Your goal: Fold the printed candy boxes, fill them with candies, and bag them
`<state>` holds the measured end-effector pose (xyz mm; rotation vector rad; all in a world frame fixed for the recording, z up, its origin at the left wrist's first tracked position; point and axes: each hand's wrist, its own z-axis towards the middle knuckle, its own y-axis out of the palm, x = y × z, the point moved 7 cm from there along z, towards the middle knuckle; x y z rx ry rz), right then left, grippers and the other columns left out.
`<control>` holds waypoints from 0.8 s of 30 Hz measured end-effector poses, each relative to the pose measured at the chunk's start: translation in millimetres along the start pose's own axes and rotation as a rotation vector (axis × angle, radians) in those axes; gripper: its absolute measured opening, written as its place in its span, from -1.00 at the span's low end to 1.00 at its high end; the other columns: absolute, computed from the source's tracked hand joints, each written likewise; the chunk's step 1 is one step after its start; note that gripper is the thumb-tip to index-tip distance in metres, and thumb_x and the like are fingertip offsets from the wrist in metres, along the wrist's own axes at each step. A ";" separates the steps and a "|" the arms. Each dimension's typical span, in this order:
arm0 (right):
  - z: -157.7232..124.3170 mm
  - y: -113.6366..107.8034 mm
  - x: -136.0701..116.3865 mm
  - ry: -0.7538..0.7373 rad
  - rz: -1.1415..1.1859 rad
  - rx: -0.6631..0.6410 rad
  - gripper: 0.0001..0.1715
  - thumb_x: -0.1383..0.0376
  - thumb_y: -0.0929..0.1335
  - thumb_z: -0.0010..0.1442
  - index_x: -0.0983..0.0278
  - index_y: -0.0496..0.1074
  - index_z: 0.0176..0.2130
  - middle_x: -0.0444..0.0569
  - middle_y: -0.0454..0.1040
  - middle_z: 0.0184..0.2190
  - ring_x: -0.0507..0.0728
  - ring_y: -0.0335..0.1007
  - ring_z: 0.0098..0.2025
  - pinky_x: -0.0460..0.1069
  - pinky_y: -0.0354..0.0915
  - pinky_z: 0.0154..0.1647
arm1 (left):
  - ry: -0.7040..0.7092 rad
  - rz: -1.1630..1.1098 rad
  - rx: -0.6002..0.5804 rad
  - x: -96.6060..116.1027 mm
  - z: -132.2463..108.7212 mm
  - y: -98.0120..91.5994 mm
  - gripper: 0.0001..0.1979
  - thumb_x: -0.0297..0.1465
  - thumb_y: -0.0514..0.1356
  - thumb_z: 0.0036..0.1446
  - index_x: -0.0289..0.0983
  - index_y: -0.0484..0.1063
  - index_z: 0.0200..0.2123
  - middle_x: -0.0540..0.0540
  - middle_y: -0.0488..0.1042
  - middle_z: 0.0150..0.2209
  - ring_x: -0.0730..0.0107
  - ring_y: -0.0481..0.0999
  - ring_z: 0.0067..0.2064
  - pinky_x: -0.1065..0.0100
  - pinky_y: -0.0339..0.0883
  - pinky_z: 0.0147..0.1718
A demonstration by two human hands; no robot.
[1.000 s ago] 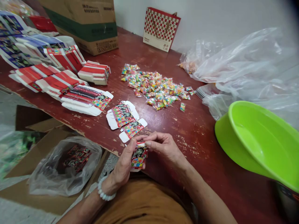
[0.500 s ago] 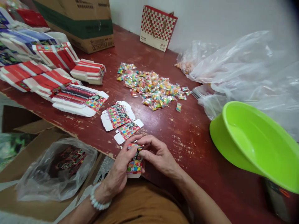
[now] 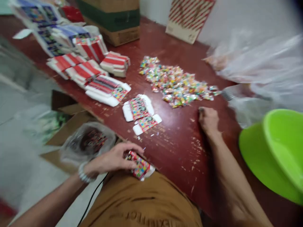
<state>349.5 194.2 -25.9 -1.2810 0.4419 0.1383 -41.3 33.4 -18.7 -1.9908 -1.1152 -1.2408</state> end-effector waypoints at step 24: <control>-179.6 -0.7 -183.6 -0.073 1.131 -0.411 -0.84 0.25 0.43 0.22 0.21 0.59 -0.17 -0.06 0.63 -0.25 0.10 0.54 -0.25 0.01 0.42 -0.19 | 0.085 -0.233 -0.107 9.5 6.8 43.1 -0.62 -0.29 0.26 0.17 -0.23 0.25 0.00 0.06 0.40 -0.37 0.56 0.32 -0.52 0.46 0.21 -0.52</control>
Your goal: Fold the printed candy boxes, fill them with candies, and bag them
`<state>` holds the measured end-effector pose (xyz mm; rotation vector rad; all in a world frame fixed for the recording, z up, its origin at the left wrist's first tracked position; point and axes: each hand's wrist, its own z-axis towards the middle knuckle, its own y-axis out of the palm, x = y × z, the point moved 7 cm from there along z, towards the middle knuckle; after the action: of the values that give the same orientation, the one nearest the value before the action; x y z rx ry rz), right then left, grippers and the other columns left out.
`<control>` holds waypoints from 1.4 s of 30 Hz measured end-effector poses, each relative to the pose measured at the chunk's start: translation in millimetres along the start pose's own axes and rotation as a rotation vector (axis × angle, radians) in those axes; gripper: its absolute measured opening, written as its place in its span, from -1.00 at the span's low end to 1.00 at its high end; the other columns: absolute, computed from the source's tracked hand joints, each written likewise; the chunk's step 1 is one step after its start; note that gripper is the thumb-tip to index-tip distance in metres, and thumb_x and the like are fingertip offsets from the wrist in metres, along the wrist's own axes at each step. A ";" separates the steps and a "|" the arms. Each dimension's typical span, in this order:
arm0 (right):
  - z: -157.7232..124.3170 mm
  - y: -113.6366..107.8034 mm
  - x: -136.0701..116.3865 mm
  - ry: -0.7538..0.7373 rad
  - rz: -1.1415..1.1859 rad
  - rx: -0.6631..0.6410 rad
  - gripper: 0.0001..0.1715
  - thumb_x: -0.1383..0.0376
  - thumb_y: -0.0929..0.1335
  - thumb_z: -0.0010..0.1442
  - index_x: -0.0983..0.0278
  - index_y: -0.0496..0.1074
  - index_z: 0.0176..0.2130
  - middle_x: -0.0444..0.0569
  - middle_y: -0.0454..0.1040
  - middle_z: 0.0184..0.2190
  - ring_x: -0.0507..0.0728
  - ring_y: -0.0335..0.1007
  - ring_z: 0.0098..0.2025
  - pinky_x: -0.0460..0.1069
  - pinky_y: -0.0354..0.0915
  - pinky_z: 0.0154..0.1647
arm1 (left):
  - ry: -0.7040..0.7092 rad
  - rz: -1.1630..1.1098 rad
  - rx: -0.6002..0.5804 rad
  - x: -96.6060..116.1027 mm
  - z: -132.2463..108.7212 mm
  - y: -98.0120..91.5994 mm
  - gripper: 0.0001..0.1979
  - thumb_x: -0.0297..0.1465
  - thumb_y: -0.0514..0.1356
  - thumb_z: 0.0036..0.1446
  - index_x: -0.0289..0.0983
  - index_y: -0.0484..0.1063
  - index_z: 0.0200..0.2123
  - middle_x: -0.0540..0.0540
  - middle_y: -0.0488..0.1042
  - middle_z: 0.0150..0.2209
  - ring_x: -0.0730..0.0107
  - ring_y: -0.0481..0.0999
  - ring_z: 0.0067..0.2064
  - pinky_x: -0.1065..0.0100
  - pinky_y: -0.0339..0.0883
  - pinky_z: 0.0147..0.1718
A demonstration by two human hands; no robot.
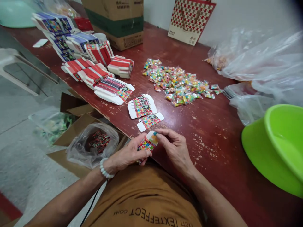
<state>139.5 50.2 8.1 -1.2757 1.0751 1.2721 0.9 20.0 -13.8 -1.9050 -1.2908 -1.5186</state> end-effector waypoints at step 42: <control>10.0 18.3 1.7 0.172 0.202 -0.101 -0.80 0.20 0.50 0.11 0.24 0.50 -0.44 -0.14 0.53 -0.49 0.01 0.36 -0.59 -0.04 0.34 -0.54 | -0.037 -0.517 0.216 -17.3 18.3 -2.6 -0.35 0.08 0.15 0.21 -0.28 0.46 0.16 -0.08 0.57 -0.47 0.40 0.46 -0.62 0.43 0.35 -0.66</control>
<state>120.3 58.2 5.8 -1.3998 1.3023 1.4012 9.1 27.9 -36.4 -1.5396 -1.9863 -1.4900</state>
